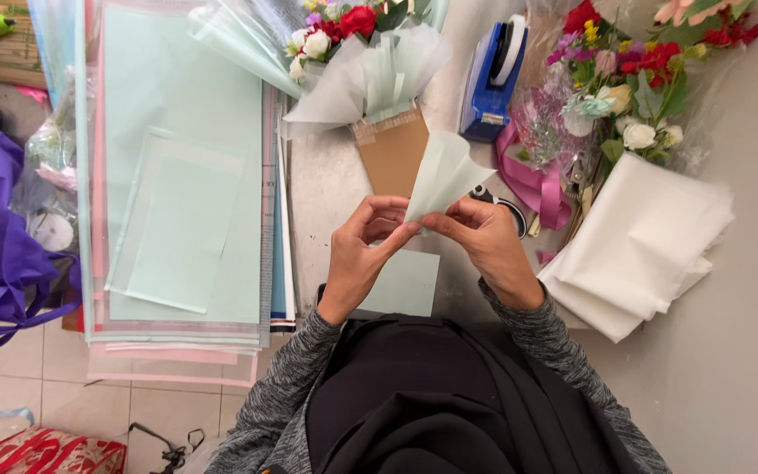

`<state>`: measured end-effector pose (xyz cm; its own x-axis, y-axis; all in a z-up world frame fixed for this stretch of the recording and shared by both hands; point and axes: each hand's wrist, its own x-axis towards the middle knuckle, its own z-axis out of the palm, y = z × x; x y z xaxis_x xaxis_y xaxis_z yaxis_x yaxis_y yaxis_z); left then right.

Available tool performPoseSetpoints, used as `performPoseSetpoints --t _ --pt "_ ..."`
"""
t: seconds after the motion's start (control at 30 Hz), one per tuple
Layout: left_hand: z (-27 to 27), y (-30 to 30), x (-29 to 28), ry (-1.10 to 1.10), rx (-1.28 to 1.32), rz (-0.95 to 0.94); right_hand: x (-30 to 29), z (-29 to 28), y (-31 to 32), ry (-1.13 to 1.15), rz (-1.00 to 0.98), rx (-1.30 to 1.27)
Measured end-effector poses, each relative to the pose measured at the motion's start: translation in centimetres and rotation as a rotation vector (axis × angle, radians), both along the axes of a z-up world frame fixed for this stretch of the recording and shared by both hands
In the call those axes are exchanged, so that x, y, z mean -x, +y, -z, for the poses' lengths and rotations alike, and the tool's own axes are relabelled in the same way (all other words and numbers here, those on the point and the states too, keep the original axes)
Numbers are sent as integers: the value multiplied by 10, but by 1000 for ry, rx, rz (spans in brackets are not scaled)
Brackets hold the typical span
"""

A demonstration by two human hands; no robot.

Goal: The person folds light green tissue paper into pleated shapes and staples them around a small bouquet of artificial flowers. They repeat this process with several sheets, securing each with a stapler to build a layered wrap.

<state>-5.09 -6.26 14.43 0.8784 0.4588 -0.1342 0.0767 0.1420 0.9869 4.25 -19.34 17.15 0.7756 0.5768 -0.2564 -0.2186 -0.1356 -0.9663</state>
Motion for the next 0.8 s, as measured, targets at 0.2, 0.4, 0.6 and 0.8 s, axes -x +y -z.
performPoseSetpoints --t 0.2,0.4,0.6,0.8 --pt "-1 -2 -2 -22 -52 -12 2 6 -1 -141 -1 33" --pt "8 -8 -8 -41 56 -63 4 31 -1 -281 158 -7" --pt "6 -15 -9 -54 81 -76 12 10 -2 -553 194 91" --pt "6 -17 -8 -67 95 -78 11 4 0 -297 202 -91"
